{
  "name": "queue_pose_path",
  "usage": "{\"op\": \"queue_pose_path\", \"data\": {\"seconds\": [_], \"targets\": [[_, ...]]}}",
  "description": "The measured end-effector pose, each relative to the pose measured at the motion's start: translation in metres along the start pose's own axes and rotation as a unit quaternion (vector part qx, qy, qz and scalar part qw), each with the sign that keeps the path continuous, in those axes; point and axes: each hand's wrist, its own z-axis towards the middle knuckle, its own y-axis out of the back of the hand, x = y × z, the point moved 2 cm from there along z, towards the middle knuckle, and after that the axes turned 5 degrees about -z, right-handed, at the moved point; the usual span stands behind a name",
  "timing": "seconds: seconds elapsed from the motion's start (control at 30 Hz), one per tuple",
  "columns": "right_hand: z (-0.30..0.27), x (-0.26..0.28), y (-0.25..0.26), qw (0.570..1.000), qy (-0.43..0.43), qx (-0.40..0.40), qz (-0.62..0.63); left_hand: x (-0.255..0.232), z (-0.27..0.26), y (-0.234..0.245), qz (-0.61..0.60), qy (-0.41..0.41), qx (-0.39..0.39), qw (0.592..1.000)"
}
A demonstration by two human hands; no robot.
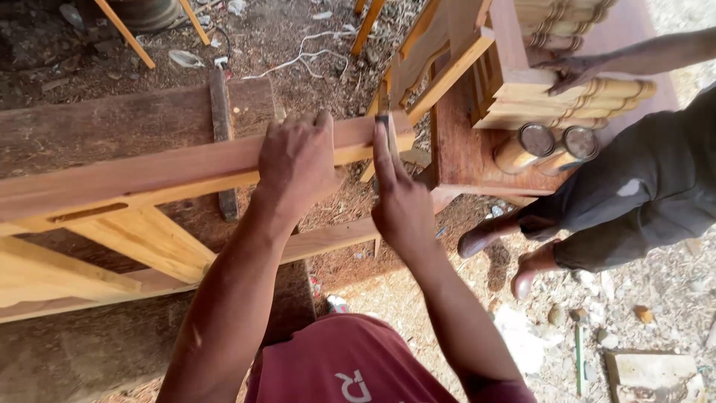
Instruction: The person sands the edges and surfaces of a wooden chair backrest using a sanding block. They smooth the frame and the central decorative piece, then flip the chair backrest over to sand the other side.
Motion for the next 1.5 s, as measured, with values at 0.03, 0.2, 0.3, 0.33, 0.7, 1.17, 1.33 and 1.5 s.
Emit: {"op": "queue_pose_path", "data": {"seconds": [0.03,0.2,0.3,0.33,0.7,1.17,1.33,1.5], "targets": [[0.001,0.000,-0.003,1.000,-0.005,0.006,0.007,0.001,-0.005,-0.005,0.003,0.002,0.010,1.000],[-0.004,-0.007,-0.048,0.997,0.012,-0.075,0.020,0.003,0.003,-0.001,0.004,0.004,0.027,1.000],[-0.017,-0.004,-0.055,0.996,-0.004,-0.053,0.065,-0.008,0.001,0.005,0.038,0.026,0.049,0.998],[-0.005,0.002,-0.043,0.997,-0.011,-0.044,0.067,-0.007,-0.003,0.005,0.035,0.027,0.061,0.997],[0.008,-0.005,-0.063,0.993,-0.023,-0.101,0.061,-0.002,0.003,0.004,0.015,0.031,0.034,0.999],[0.019,-0.037,-0.060,0.977,-0.014,-0.203,0.063,0.013,0.008,-0.021,-0.014,0.001,0.011,1.000],[-0.011,-0.047,-0.100,0.975,-0.030,-0.199,0.097,0.018,0.015,-0.032,-0.007,-0.005,0.004,1.000],[0.026,-0.047,-0.049,0.969,-0.013,-0.214,0.127,0.017,0.011,-0.029,-0.014,-0.005,0.010,1.000]]}}
